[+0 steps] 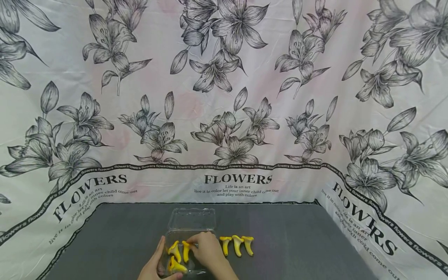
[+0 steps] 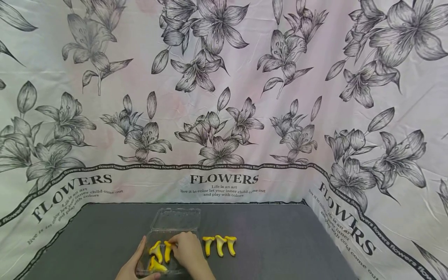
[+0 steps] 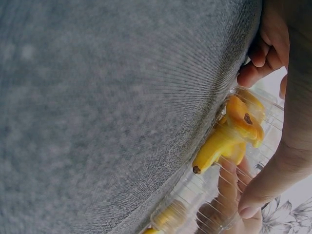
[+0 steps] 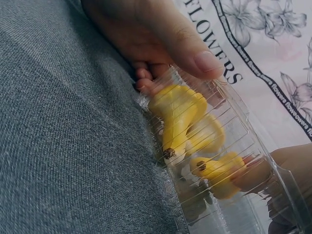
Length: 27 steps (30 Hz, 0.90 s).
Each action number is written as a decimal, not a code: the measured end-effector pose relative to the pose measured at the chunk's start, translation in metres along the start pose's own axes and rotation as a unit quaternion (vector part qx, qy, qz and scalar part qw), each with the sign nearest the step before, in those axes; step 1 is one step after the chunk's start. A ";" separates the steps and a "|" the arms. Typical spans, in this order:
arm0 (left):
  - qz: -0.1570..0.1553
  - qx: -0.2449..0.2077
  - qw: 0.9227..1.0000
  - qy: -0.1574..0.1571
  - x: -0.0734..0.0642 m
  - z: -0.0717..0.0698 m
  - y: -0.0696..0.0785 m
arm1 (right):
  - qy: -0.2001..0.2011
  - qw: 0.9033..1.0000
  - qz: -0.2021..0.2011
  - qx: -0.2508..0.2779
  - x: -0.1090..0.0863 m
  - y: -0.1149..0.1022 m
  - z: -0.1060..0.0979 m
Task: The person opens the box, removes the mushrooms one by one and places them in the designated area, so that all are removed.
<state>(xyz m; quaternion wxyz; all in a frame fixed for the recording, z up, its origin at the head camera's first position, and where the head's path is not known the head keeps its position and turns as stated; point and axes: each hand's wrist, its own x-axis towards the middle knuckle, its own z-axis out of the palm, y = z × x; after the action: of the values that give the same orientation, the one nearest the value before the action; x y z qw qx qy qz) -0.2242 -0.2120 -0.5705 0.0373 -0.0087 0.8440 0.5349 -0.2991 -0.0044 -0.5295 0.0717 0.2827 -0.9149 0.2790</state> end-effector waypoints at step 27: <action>0.019 -0.010 1.000 -0.002 0.001 0.000 -0.001 | 0.107 0.981 0.005 0.161 -0.019 0.014 -0.023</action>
<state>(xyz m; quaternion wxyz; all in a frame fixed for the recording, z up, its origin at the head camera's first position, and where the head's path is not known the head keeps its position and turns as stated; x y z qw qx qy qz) -0.2251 -0.2124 -0.5711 0.0289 0.0078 0.8384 0.5442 -0.2917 0.0267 -0.5224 0.1210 0.2543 -0.8466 0.4515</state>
